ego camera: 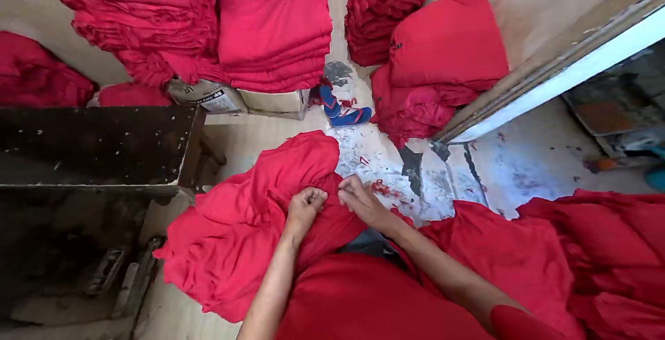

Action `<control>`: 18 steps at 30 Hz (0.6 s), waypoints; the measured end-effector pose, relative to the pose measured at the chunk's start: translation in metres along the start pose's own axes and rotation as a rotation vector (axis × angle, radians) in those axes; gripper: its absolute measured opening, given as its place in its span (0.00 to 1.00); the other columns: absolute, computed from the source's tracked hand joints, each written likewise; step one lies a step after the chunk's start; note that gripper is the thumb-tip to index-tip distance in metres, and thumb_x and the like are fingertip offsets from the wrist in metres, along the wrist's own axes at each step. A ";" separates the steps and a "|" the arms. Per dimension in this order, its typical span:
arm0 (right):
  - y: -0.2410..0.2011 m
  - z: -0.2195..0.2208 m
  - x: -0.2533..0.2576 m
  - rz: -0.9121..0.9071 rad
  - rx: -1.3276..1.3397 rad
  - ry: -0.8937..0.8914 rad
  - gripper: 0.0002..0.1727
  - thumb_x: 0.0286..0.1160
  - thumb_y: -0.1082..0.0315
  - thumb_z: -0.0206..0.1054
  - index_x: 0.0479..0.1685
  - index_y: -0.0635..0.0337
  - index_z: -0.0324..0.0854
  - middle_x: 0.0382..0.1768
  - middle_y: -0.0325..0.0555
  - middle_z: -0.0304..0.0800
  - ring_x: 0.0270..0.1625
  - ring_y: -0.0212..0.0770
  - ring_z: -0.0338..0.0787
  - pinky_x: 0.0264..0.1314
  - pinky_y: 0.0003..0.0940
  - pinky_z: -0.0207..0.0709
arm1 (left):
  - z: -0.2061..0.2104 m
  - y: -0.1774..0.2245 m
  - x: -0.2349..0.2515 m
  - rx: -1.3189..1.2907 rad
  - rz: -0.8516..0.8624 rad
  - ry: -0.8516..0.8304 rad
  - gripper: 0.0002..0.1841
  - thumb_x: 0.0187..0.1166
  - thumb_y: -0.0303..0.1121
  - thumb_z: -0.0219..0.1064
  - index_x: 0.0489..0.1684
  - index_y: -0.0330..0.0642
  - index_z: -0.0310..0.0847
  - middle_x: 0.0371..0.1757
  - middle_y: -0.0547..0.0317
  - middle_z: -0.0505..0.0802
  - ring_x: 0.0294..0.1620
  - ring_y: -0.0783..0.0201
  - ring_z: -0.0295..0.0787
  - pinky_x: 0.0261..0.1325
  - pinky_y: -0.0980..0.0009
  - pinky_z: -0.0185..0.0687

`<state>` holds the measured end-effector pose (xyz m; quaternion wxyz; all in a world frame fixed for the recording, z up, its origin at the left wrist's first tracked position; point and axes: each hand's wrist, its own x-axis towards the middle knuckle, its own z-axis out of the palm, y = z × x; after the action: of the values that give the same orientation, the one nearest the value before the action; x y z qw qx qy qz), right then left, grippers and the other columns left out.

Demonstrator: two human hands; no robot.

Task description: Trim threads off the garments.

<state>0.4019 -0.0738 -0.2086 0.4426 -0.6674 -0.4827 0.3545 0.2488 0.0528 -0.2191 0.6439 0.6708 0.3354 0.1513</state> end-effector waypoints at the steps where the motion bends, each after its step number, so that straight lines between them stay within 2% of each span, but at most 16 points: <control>1: 0.004 0.002 0.001 0.031 -0.008 -0.052 0.21 0.91 0.59 0.50 0.63 0.71 0.72 0.38 0.49 0.84 0.38 0.37 0.84 0.47 0.36 0.80 | 0.000 -0.001 0.000 -0.050 -0.003 0.010 0.07 0.82 0.28 0.65 0.42 0.32 0.87 0.30 0.62 0.90 0.29 0.74 0.85 0.39 0.75 0.84; 4: 0.013 0.004 0.003 0.056 -0.076 -0.099 0.21 0.90 0.57 0.53 0.61 0.69 0.74 0.39 0.51 0.85 0.41 0.40 0.86 0.52 0.40 0.81 | 0.000 -0.002 0.001 -0.142 -0.013 0.049 0.06 0.81 0.26 0.66 0.41 0.32 0.87 0.30 0.62 0.90 0.28 0.73 0.85 0.36 0.75 0.84; 8: 0.012 0.002 0.004 0.054 -0.169 -0.133 0.22 0.91 0.54 0.53 0.60 0.68 0.76 0.38 0.53 0.87 0.41 0.46 0.88 0.51 0.49 0.81 | 0.000 0.001 0.001 -0.217 -0.044 0.092 0.05 0.81 0.24 0.66 0.39 0.32 0.87 0.28 0.63 0.90 0.26 0.74 0.84 0.34 0.77 0.83; 16: -0.004 0.007 0.007 0.114 -0.357 -0.131 0.21 0.92 0.55 0.51 0.58 0.67 0.78 0.37 0.57 0.88 0.44 0.56 0.90 0.51 0.58 0.80 | 0.002 -0.001 0.003 -0.260 -0.051 0.098 0.04 0.80 0.23 0.66 0.38 0.32 0.87 0.27 0.64 0.90 0.24 0.75 0.83 0.33 0.77 0.82; 18: -0.004 0.006 0.009 0.139 -0.342 -0.144 0.22 0.92 0.55 0.50 0.58 0.66 0.78 0.37 0.56 0.88 0.44 0.56 0.90 0.51 0.58 0.80 | 0.001 -0.002 0.003 -0.276 -0.043 0.104 0.04 0.80 0.23 0.66 0.38 0.32 0.86 0.27 0.64 0.89 0.25 0.74 0.83 0.34 0.77 0.82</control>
<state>0.3977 -0.0634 -0.2077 0.2615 -0.7377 -0.5188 0.3438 0.2509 0.0535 -0.2215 0.7148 0.5600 0.3586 0.2165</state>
